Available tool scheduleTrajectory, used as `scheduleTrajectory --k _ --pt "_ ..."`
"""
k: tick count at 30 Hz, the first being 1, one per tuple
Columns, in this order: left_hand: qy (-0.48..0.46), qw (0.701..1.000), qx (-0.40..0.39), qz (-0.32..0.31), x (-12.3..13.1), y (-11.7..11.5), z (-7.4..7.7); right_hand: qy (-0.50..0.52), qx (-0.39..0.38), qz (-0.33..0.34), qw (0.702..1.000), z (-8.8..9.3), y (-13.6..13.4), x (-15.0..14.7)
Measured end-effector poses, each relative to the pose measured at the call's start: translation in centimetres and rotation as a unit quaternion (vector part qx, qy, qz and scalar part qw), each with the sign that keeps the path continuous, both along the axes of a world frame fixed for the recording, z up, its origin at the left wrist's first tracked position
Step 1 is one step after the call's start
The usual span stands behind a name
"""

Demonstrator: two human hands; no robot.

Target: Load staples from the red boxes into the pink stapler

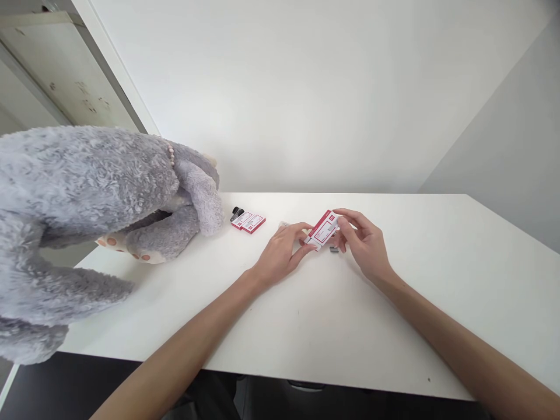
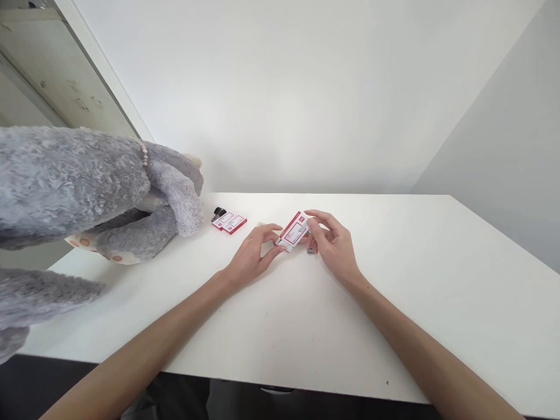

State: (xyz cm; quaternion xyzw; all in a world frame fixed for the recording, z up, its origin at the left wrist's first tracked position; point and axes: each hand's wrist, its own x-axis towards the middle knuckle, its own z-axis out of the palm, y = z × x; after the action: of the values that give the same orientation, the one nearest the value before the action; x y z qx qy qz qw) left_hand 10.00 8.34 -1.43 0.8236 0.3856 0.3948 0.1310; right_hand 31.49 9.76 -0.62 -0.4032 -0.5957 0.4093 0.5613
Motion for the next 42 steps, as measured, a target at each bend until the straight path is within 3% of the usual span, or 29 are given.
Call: scheduleTrajectory --k 8,15,26,37,42 --pt "-0.012 1.000 -0.018 -0.001 0.05 -0.23 0.11 -0.002 -0.018 0.031 0.999 -0.27 0.38 0.25" --pt "-0.037 0.998 -0.038 -0.012 0.07 -0.27 0.10 -0.010 -0.017 0.098 0.995 -0.26 -0.04 0.03" --pt "-0.055 0.998 -0.037 -0.009 0.01 -0.09 -0.01 0.002 -0.021 0.079 0.997 -0.17 -0.10 -0.14" --pt "-0.052 0.998 -0.045 -0.013 0.00 -0.24 0.23 0.009 -0.057 0.130 0.990 -0.52 0.07 0.03" --pt "-0.053 0.998 -0.040 -0.015 -0.04 -0.23 0.20 0.005 -0.037 0.097 0.995 -0.49 0.01 -0.14"
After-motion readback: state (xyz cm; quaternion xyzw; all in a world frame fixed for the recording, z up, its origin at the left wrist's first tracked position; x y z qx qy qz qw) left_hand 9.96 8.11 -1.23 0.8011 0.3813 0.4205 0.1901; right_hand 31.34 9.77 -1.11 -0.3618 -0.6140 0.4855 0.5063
